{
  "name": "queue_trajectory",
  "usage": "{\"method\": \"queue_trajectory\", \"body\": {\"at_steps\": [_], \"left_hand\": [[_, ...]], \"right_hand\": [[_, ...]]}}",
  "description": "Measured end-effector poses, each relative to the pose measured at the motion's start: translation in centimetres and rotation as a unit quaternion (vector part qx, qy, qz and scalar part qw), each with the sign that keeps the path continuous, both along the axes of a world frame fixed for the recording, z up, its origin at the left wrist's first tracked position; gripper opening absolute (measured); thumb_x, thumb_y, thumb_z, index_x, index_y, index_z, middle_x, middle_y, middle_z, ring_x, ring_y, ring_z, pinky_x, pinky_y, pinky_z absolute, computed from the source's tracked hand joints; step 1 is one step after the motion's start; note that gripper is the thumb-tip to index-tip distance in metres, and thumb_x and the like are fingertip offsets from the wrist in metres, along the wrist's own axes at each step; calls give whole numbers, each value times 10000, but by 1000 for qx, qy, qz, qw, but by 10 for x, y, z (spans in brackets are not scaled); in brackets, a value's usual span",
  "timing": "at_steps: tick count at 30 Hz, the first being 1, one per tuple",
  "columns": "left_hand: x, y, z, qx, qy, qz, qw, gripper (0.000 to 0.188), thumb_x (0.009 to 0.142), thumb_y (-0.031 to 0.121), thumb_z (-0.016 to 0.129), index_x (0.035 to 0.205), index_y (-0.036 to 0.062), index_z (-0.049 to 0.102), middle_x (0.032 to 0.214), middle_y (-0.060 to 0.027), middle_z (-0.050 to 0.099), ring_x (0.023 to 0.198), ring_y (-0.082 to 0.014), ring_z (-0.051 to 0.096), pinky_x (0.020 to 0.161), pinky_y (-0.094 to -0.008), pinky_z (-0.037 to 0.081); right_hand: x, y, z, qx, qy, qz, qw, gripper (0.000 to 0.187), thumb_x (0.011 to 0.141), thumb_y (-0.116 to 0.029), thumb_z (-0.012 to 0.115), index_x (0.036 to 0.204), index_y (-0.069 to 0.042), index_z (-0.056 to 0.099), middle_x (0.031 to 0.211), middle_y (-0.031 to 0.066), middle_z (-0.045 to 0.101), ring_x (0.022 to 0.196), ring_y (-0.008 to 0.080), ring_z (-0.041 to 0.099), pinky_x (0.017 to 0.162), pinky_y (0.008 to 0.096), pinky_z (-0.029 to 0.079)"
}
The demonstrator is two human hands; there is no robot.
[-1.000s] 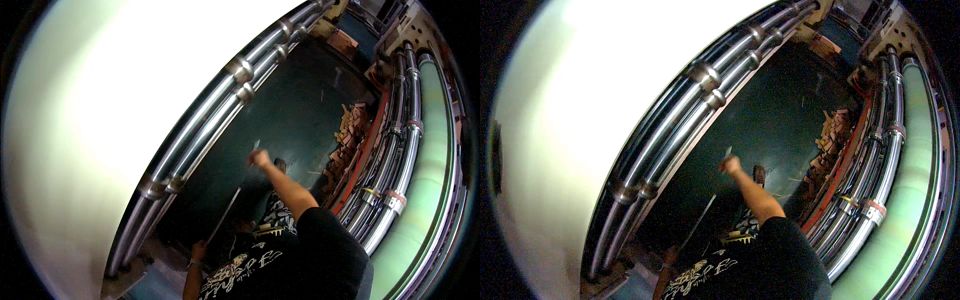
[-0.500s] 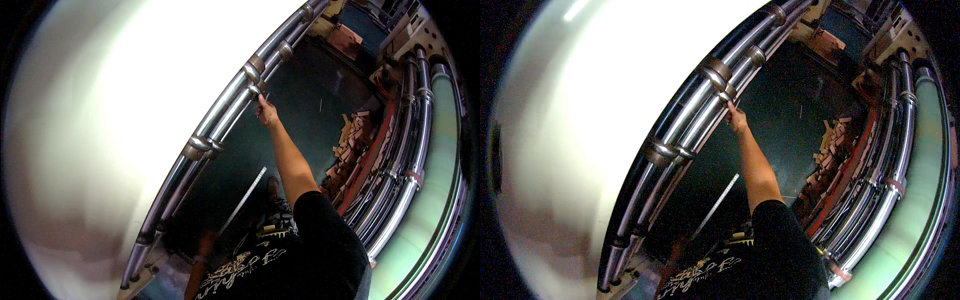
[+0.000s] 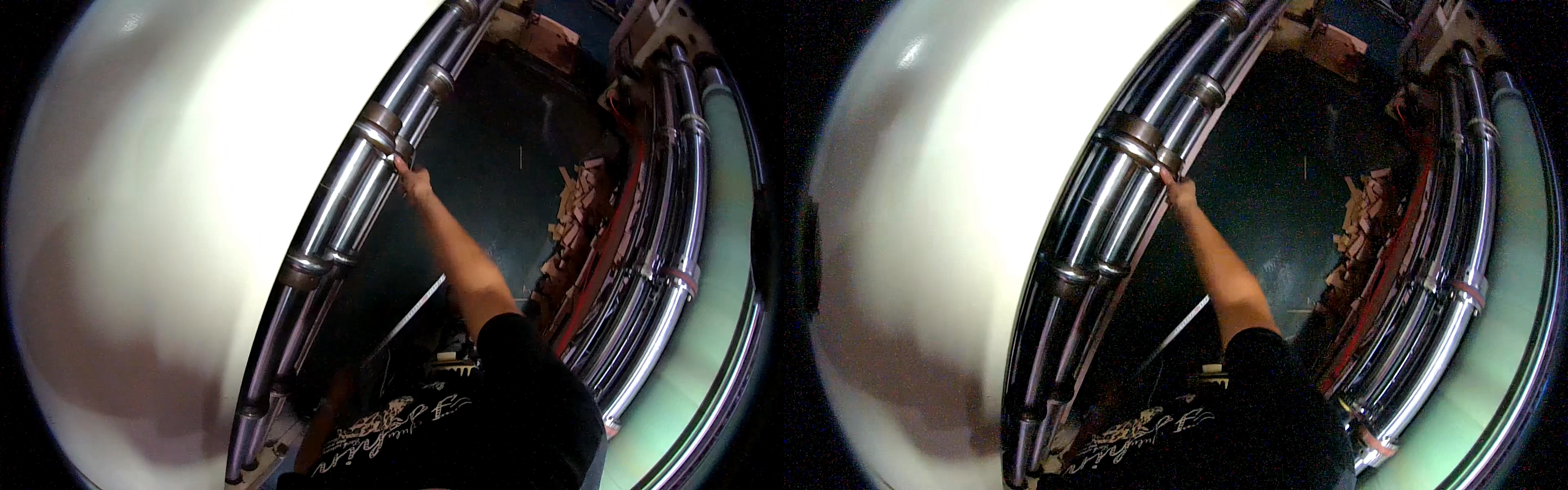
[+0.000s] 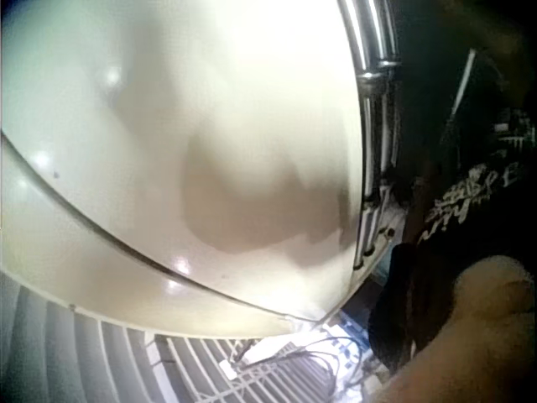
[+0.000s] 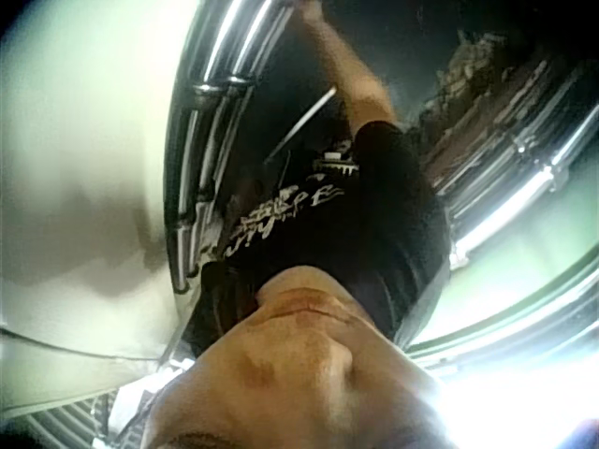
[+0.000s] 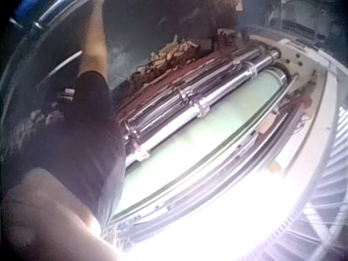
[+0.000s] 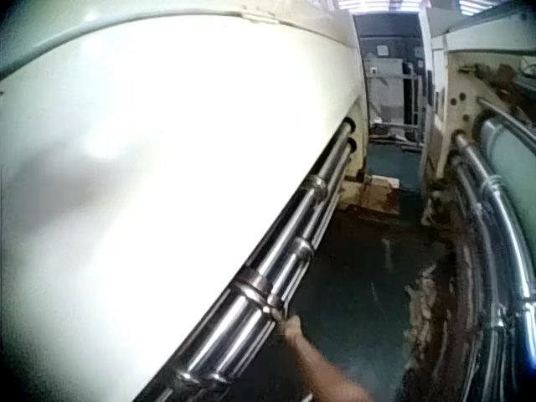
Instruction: The person measures industrial rollers using a measuring tape and adjusts the positioning of the rollers by hand within the machinery.
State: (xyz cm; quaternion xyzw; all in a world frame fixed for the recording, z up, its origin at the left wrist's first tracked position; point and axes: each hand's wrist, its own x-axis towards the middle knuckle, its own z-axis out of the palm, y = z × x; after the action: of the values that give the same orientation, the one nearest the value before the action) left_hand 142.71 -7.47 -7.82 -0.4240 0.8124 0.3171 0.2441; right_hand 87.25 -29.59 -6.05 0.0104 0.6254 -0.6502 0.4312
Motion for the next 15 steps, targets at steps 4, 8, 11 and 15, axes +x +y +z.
{"method": "queue_trajectory", "body": {"at_steps": [4,8,11,15], "left_hand": [[19,-17,-42,-74,88,-35,993,233,812,133,455,1004,27,534,1006,-173,519,928,-304,503,804,-385,397],[-34,-54,28,71,136,94,984,164,805,122,454,882,6,540,842,-166,541,775,-278,535,688,-372,419],[-41,-48,44,-15,160,-18,987,148,816,130,455,782,-2,514,675,-149,512,634,-254,523,590,-364,404],[-51,-48,53,98,143,201,964,164,830,137,469,733,6,488,612,-128,479,578,-229,492,542,-351,376]], "right_hand": [[-53,58,39,38,291,89,952,477,727,-460,630,701,12,565,616,83,549,584,150,474,540,336,404],[-31,200,129,41,204,363,908,426,892,-411,383,737,-64,576,522,-14,426,510,92,438,492,242,366],[52,285,174,-69,154,588,791,277,900,-249,399,971,-33,557,1005,99,552,851,201,528,786,302,438],[127,337,200,-128,191,658,717,283,851,-206,489,1099,-76,528,1013,110,520,997,240,488,846,356,401]]}}
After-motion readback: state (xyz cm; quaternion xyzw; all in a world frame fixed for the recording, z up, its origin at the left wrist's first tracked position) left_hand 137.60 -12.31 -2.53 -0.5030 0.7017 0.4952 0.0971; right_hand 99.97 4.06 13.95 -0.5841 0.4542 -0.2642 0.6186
